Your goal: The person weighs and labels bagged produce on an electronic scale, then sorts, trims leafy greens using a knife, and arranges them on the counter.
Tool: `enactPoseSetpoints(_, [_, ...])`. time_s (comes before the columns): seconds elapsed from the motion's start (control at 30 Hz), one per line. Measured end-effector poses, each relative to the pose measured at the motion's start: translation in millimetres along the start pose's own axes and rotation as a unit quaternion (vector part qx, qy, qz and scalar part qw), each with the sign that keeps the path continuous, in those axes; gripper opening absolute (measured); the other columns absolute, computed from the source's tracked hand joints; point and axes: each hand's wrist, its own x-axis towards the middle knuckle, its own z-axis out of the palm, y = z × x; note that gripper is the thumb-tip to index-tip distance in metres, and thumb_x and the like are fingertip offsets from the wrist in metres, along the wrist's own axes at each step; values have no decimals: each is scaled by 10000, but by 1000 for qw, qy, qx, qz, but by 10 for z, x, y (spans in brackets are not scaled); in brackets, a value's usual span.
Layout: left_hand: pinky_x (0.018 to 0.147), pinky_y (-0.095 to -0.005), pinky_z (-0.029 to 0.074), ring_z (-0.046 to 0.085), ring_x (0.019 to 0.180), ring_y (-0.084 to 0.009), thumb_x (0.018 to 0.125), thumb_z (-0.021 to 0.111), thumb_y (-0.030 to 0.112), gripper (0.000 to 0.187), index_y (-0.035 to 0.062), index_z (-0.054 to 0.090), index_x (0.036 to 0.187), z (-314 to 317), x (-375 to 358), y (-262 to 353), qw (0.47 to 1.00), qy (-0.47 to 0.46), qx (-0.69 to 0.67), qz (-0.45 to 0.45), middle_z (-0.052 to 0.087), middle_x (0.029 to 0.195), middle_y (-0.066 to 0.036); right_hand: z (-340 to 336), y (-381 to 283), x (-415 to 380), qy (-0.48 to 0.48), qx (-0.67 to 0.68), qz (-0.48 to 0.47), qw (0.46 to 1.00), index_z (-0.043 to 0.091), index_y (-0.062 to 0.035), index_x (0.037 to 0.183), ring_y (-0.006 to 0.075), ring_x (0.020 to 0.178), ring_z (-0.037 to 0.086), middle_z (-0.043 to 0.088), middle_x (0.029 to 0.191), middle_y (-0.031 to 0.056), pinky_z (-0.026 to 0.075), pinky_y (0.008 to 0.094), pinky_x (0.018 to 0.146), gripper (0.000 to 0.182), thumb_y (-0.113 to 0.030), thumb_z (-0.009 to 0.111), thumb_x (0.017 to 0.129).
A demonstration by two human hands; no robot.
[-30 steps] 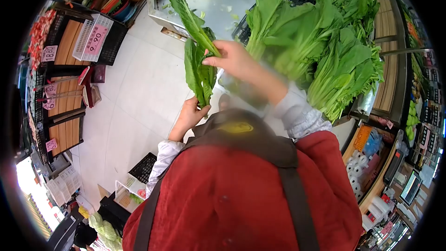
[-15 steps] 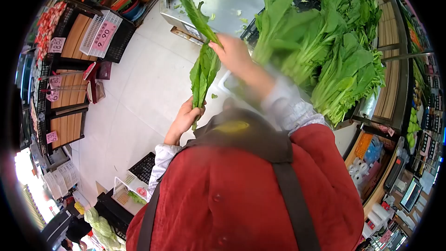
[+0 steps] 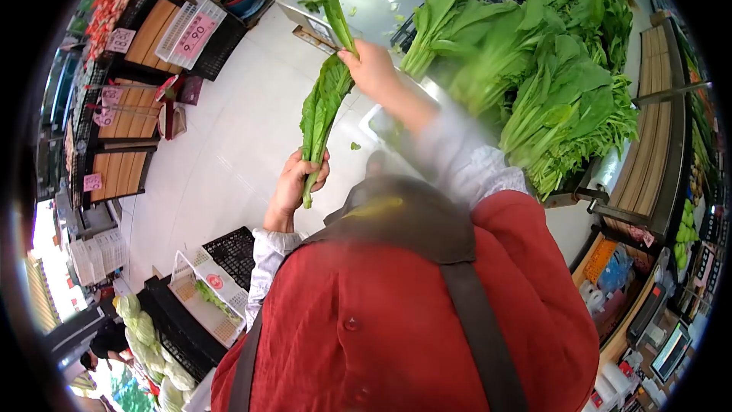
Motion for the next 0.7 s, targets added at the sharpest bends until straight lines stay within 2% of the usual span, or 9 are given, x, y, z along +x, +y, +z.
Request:
enactPoseSetpoints(0.1, [422,-222,276,340,485,-95,763,430,97,262,-20,486,990,121,-235,-63,1000,26,-5,6,463,642,-59,135,74,-130,30,-6,-104,994,580,2,822,396,692,573,594,730,208,440,441,621,273,-265,617,864])
enactPoseSetpoints(0.2, [414,-228,274,332,473,-96,770,428,103,256,-19,484,988,112,-454,-213,999,37,-13,18,459,635,-59,294,79,-244,13,5,-158,987,595,-2,830,362,653,570,594,709,199,434,420,608,256,-256,619,861])
enactPoseSetpoints(0.33, [405,-233,274,326,463,-98,767,432,103,259,-21,479,989,95,-823,-318,996,64,-52,28,456,632,-58,464,-88,-384,-86,77,-134,984,605,-3,859,327,643,570,599,725,192,432,403,604,235,-237,606,868])
enactPoseSetpoints(0.4, [399,-234,278,329,456,-99,771,443,109,259,-24,475,991,92,-1043,-387,992,102,-62,35,451,627,-55,500,-239,-491,-172,46,-165,970,614,11,998,249,675,592,626,780,185,454,359,646,303,-273,554,912])
enactPoseSetpoints(0.47, [401,-233,291,356,466,-103,784,462,124,259,-25,477,996,29,-1256,-485,990,118,-66,33,455,633,-55,705,-348,-567,-223,53,-145,962,615,11,975,176,653,554,617,730,123,445,340,628,279,-256,572,908])
enactPoseSetpoints(0.57, [453,-227,321,403,524,-71,827,540,154,170,47,514,957,21,-1658,-538,978,165,-119,51,468,658,15,1143,-552,-711,-224,65,-180,956,623,8,925,131,612,505,593,672,67,427,324,581,244,-233,599,897])
enactPoseSetpoints(0.6, [454,-224,322,405,523,-72,821,536,157,188,43,504,966,6,-1835,-551,972,198,-116,52,463,657,15,1355,-576,-739,-189,48,-179,964,619,41,901,253,605,557,616,697,179,442,384,580,308,-265,589,879])
enactPoseSetpoints(0.67, [450,-222,320,406,522,-75,809,530,151,205,36,493,976,-70,-2329,-643,959,231,-150,68,460,651,10,1723,-432,-451,-189,50,-133,972,638,34,909,198,596,566,621,667,142,455,362,581,290,-251,592,879])
enactPoseSetpoints(0.7, [445,-221,318,407,521,-78,798,525,145,224,30,482,985,-133,-2553,-692,957,227,-167,71,456,644,5,1754,-699,-539,-209,65,-136,966,647,24,919,149,594,559,614,654,104,454,332,572,267,-234,592,880])
